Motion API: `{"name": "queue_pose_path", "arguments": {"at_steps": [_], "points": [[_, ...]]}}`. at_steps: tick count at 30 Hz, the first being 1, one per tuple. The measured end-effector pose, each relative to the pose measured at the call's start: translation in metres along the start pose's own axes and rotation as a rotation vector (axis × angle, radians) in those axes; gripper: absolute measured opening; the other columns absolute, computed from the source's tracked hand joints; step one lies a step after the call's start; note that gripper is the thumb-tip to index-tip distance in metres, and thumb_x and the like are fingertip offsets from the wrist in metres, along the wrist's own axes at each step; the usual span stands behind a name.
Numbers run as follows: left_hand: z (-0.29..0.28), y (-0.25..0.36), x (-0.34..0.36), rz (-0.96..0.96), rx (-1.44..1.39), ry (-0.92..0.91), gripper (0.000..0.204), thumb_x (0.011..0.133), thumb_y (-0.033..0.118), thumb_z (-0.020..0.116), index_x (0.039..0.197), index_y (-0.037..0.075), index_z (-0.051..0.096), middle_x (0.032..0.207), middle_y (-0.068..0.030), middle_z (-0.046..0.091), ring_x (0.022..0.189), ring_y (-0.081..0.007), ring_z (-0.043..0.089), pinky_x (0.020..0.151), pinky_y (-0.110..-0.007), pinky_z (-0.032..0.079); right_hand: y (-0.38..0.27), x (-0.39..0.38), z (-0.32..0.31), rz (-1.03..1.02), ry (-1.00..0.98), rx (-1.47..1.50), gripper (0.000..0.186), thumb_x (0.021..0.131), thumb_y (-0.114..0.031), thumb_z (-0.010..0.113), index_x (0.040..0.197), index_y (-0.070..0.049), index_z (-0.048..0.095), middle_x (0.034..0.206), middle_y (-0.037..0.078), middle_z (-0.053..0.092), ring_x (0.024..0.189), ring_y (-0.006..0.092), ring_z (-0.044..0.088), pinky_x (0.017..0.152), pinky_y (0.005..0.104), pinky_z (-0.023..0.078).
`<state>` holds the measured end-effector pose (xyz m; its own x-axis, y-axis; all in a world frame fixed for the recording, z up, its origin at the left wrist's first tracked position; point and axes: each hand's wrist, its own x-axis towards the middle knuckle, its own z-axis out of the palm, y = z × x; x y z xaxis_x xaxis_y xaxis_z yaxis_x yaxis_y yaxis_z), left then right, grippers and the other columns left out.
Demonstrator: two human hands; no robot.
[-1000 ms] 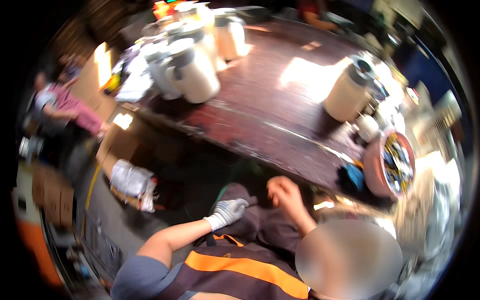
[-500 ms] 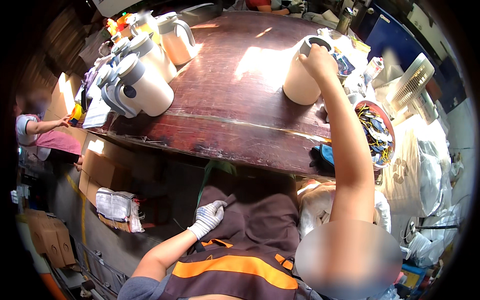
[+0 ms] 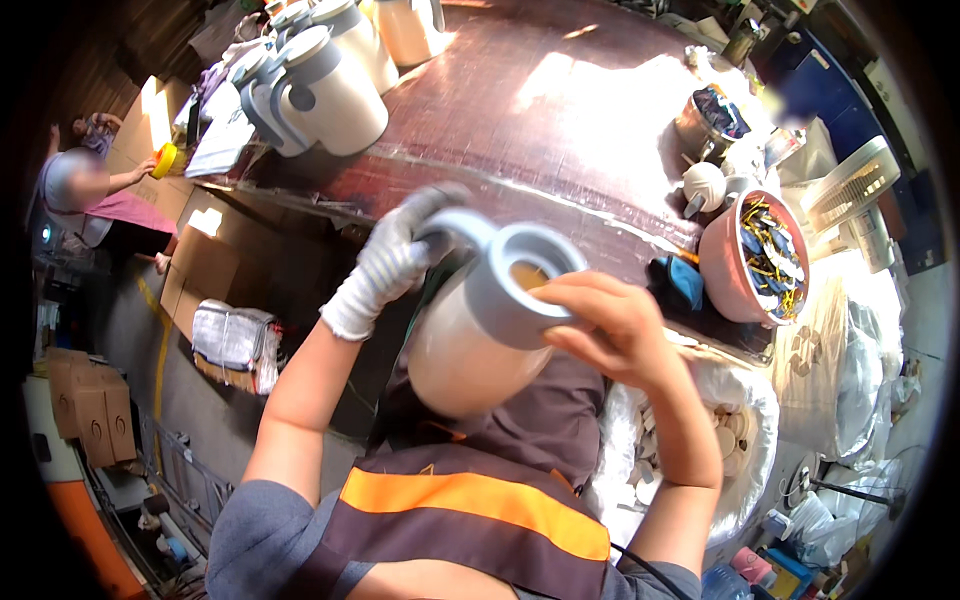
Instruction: The person applies adhesive labels to the bodies of several insulated carafes while seated at a large table.
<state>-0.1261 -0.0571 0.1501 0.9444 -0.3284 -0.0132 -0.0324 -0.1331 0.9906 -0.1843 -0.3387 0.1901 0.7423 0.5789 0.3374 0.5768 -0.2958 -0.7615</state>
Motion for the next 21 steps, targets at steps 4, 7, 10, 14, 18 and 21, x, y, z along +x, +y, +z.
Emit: {"name": "queue_pose_path", "arguments": {"at_steps": [4,7,10,14,18,21], "points": [[0.018,-0.050,-0.021,-0.169,-0.400,0.105,0.031,0.076,-0.007,0.054,0.106,-0.003,0.062,0.098,-0.0053,0.067,0.086,-0.0109,0.062,0.078,-0.023,0.050,0.033,-0.031,0.067,0.409,0.478,0.305,0.078,0.071,-0.019,0.080,0.138,-0.003,0.043,0.129,0.013,0.054,0.105,0.0227,0.059,0.084,0.0307,0.047],[0.034,-0.059,-0.034,-0.197,-0.347,0.167,0.030,0.079,-0.010,0.059,0.107,0.000,0.062,0.097,-0.0038,0.066,0.084,-0.0088,0.059,0.074,-0.022,0.049,0.042,-0.038,0.097,0.551,0.473,0.380,0.113,0.063,-0.034,0.086,0.149,-0.005,0.019,0.143,0.019,0.038,0.120,0.0297,0.050,0.097,0.0387,0.042],[0.039,-0.067,-0.041,-0.089,-0.229,0.181,0.026,0.081,-0.008,0.060,0.106,0.001,0.063,0.095,-0.0031,0.066,0.082,-0.0090,0.060,0.073,-0.023,0.050,0.049,-0.042,0.107,0.591,0.465,0.465,0.121,0.063,-0.036,0.087,0.151,-0.005,0.009,0.146,0.025,0.031,0.132,0.0346,0.039,0.108,0.0447,0.033],[0.029,-0.057,-0.059,-0.070,-0.302,0.249,0.027,0.077,-0.007,0.060,0.103,0.000,0.064,0.097,-0.0059,0.068,0.088,-0.0126,0.064,0.081,-0.027,0.052,0.057,-0.041,0.125,0.562,0.484,0.807,0.122,0.058,-0.031,0.088,0.150,-0.003,0.012,0.146,0.023,0.032,0.136,0.0330,0.033,0.111,0.0426,0.026],[0.036,-0.046,-0.067,-0.001,-0.065,0.175,0.021,0.075,0.006,0.074,0.095,0.004,0.067,0.091,-0.0041,0.067,0.085,-0.0119,0.062,0.076,-0.029,0.051,0.053,-0.060,0.131,0.650,0.305,0.793,0.092,0.058,-0.033,0.087,0.132,0.001,0.043,0.127,0.013,0.052,0.117,0.0239,0.049,0.102,0.0362,0.036],[0.048,-0.088,-0.070,-0.248,-0.315,0.091,0.023,0.078,0.007,0.074,0.099,0.006,0.065,0.091,-0.0024,0.067,0.084,-0.0095,0.060,0.077,-0.027,0.049,0.059,-0.088,0.143,0.684,0.287,0.731,0.089,0.059,-0.037,0.086,0.129,0.002,0.047,0.121,0.012,0.056,0.112,0.0232,0.052,0.099,0.0354,0.039]]}}
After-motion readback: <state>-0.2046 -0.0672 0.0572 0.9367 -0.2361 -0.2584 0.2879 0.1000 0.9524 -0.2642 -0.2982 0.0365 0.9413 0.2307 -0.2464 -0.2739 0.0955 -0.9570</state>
